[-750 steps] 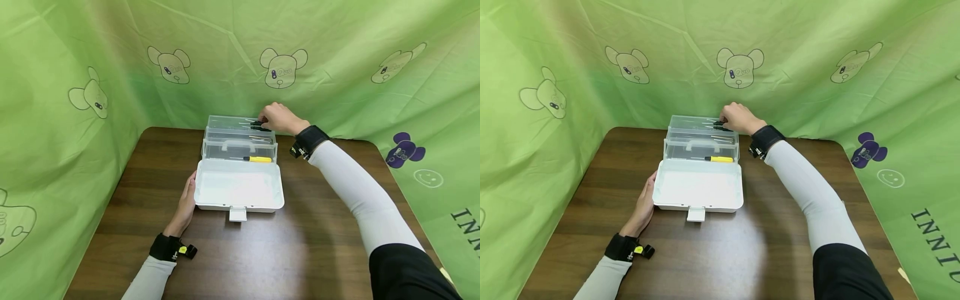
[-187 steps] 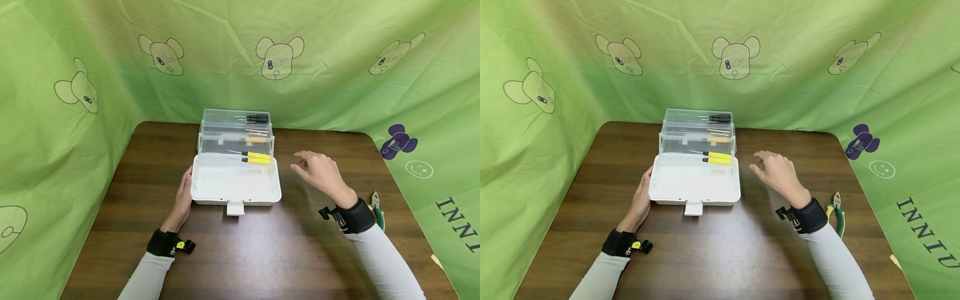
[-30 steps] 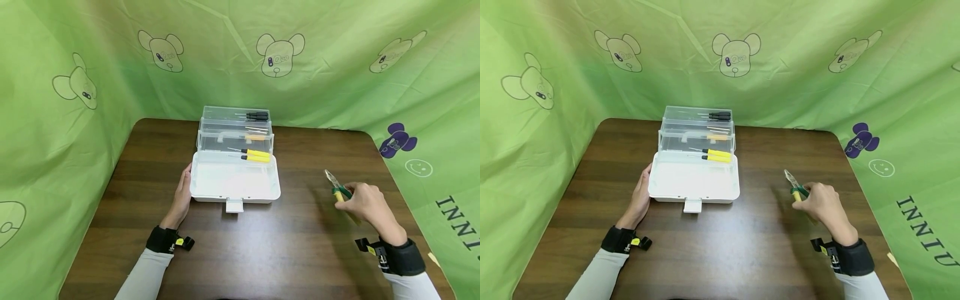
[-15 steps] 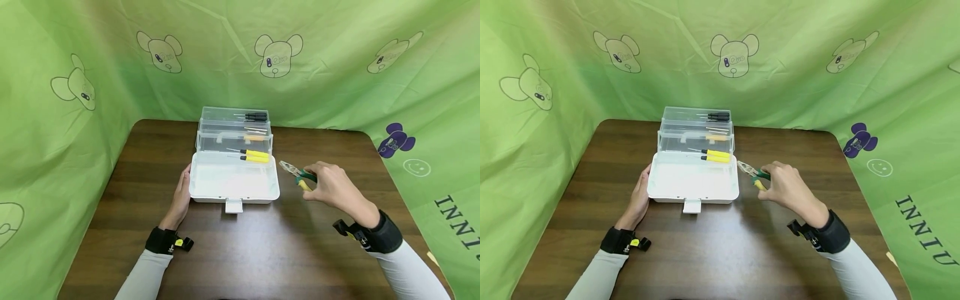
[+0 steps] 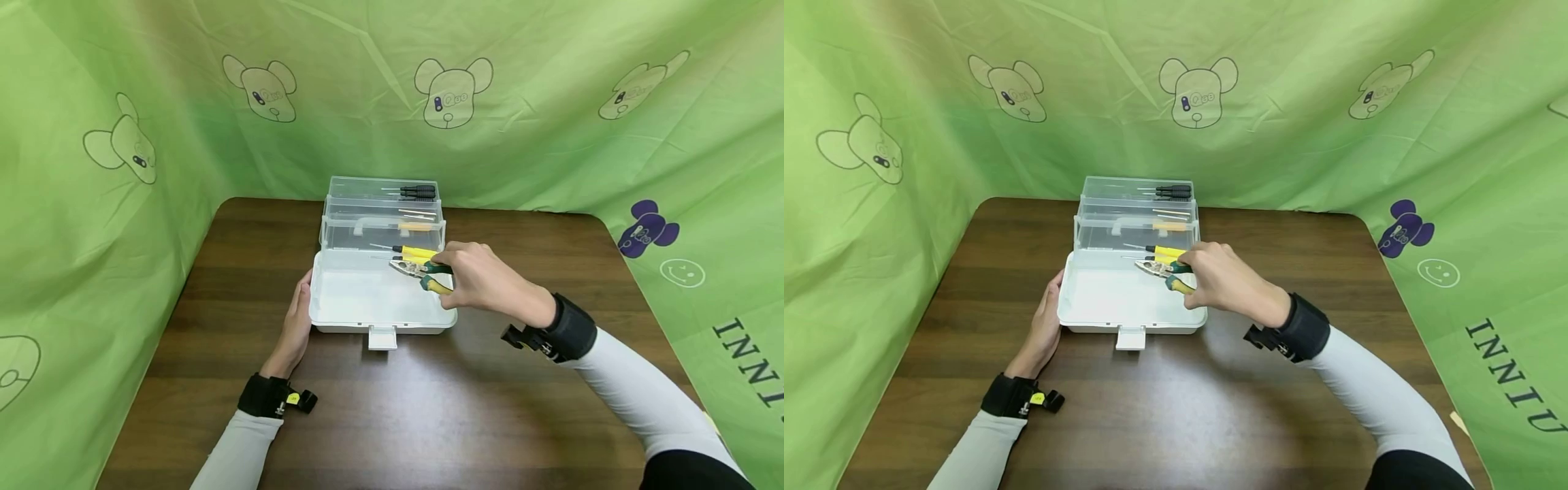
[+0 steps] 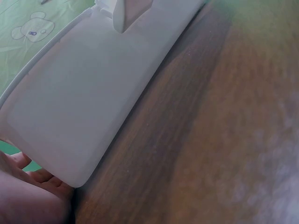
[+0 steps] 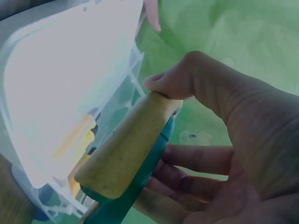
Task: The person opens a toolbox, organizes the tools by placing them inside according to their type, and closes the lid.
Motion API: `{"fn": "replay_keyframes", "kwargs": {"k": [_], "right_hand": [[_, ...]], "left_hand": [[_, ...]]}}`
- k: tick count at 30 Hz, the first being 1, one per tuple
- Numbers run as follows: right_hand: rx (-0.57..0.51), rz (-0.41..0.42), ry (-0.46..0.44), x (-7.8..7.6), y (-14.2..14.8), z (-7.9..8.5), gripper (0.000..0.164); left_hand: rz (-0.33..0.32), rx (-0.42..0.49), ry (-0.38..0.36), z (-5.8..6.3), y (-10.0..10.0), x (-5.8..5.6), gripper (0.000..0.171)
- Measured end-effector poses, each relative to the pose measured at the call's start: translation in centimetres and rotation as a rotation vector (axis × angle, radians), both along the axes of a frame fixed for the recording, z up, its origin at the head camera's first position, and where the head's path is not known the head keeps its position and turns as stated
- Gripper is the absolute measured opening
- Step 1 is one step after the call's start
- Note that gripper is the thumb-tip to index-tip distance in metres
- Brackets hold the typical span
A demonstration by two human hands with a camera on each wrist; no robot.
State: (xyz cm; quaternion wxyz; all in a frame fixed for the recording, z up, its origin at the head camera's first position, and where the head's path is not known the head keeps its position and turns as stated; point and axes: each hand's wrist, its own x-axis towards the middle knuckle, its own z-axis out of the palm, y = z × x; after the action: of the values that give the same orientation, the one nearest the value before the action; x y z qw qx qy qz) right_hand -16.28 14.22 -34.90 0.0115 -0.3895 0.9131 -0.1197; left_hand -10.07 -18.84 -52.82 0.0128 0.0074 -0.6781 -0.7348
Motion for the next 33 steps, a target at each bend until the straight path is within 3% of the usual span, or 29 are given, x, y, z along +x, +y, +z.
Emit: {"fn": "replay_keyframes", "kwargs": {"k": [5,13,17,21,26,30,33], "right_hand": [[-0.001,0.083,-0.004,-1.0,-1.3,-0.6,0.047],[0.026,0.186,-0.014,-2.2,-3.4,-1.5,0.054],[0.055,0.235,-0.018,-2.6,-4.6,-1.8,0.05],[0.1,0.273,-0.015,-2.7,-5.5,-2.4,0.04],[0.162,0.299,0.055,-2.2,-6.4,-3.0,0.029],[0.179,0.328,0.095,-1.7,-6.9,-3.2,0.027],[0.181,0.341,0.078,-1.6,-7.3,-3.6,0.027]], "left_hand": [[-0.012,-0.003,-0.004,0.1,0.1,-0.2,0.066],[-0.021,-0.001,0.005,0.1,0.1,-0.4,0.066],[-0.012,0.003,0.003,0.1,0.1,-0.4,0.066],[-0.005,0.016,-0.008,0.1,0.1,-0.3,0.065],[-0.003,0.012,-0.015,0.1,0.3,-0.2,0.065],[0.011,0.011,-0.006,0.1,0.3,-0.1,0.064],[0.018,0.016,-0.003,0.0,0.2,-0.2,0.064]]}}
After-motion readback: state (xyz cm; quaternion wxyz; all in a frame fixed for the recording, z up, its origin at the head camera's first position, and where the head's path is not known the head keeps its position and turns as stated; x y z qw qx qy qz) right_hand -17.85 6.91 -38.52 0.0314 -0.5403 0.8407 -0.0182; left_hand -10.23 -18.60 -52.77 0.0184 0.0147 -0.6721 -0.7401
